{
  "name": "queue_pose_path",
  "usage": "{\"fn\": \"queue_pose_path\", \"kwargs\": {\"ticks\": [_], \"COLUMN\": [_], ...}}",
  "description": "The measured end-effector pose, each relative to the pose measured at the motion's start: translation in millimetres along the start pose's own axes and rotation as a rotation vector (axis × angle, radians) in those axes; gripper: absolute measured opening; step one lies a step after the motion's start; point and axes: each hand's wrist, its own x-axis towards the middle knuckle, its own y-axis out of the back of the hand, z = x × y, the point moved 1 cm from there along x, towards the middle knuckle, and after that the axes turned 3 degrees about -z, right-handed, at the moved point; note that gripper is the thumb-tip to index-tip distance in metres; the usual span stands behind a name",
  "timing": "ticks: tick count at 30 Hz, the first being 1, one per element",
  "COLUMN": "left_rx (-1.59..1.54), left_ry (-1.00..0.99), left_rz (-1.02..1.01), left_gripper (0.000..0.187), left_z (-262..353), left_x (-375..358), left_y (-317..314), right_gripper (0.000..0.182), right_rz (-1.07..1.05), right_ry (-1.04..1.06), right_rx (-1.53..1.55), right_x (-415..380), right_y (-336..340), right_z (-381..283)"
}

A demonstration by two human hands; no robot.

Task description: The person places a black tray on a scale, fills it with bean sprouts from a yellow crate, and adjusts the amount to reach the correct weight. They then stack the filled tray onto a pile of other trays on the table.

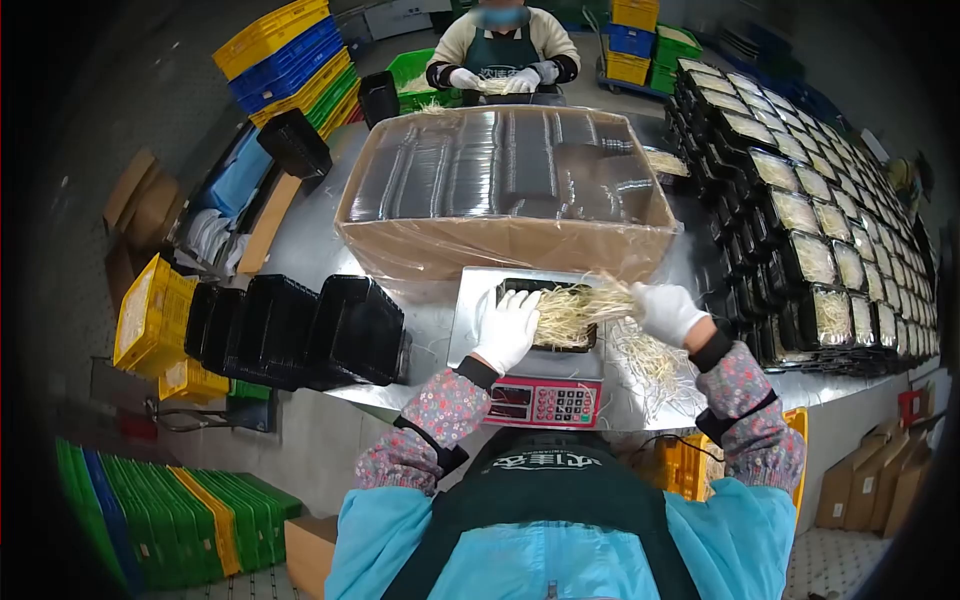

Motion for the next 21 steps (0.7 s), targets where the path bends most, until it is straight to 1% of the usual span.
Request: {"fn": "queue_pose_path", "kwargs": {"ticks": [1, 2, 3, 4, 6, 7, 8, 9, 10, 11, 12, 13, 14, 15, 16, 17, 18, 19, 20, 21], "left_rx": [0.003, 0.0, -0.003, 0.003, -0.139, -0.133, -0.256, -0.379, -0.411, -0.515, -0.551, -0.583, -0.614, -0.643, -0.67, -0.642, -0.405, -0.305, 0.147, -0.042], "left_ry": [0.01, 0.01, 0.01, 0.02, -0.036, -0.023, -0.026, -0.027, -0.005, 0.005, 0.146, 0.289, 0.443, 0.595, 0.624, 0.557, 0.319, 0.153, -0.209, -0.088], "left_rz": [0.002, 0.006, 0.008, 0.005, 0.087, 0.082, 0.14, 0.198, 0.261, 0.32, 0.381, 0.441, 0.379, 0.316, 0.227, 0.142, 0.191, 0.1, 0.011, -0.025], "left_gripper": [0.042, 0.043, 0.044, 0.044, 0.045, 0.045, 0.046, 0.047, 0.046, 0.047, 0.05, 0.053, 0.054, 0.056, 0.059, 0.06, 0.055, 0.042, 0.035, 0.039], "left_z": [2, 4, 6, 7, 8, 7, 4, -1, -8, -23, -35, -45, -55, -63, -64, -58, -50, -35, -21, -4], "left_x": [1, 0, 0, 0, 1, 1, 0, -2, -4, -8, -12, -16, -16, -14, -7, -1, 3, 9, 9, 11], "left_y": [3, 6, 11, 17, 31, 43, 56, 67, 75, 72, 70, 68, 63, 59, 56, 52, 40, 34, 32, 23], "right_gripper": [0.02, 0.021, 0.026, 0.028, 0.031, 0.032, 0.034, 0.034, 0.04, 0.046, 0.05, 0.049, 0.049, 0.049, 0.047, 0.039, 0.039, 0.039, 0.04, 0.04], "right_rz": [0.001, 0.053, 0.04, 0.054, 0.059, 0.015, -0.037, -0.051, -0.021, 0.006, 0.0, 0.077, 0.077, 0.077, -0.003, 0.082, 0.066, 0.054, 0.111, 0.11], "right_ry": [-0.038, -0.041, -0.104, -0.113, -0.111, -0.223, -0.337, -0.327, -0.296, -0.265, -0.287, -0.231, -0.235, -0.241, -0.318, -0.235, -0.231, -0.227, -0.153, -0.152], "right_rx": [0.039, 0.089, 0.15, 0.199, 0.253, 0.589, 0.924, 0.929, 1.016, 1.103, 1.192, 1.218, 1.238, 1.258, 1.319, 1.342, 1.348, 1.351, 1.197, 1.198], "right_x": [-11, -21, -28, -33, -47, -55, -63, -70, -75, -80, -85, -85, -84, -82, -78, -70, -61, -52, -44, -37], "right_y": [7, 6, 0, -16, -46, -59, -71, -84, -97, -109, -115, -125, -134, -127, -114, -101, -92, -84, -74, -64], "right_z": [11, 24, 38, 58, 80, 84, 87, 89, 91, 94, 95, 99, 106, 106, 102, 91, 86, 81, 74, 66]}}
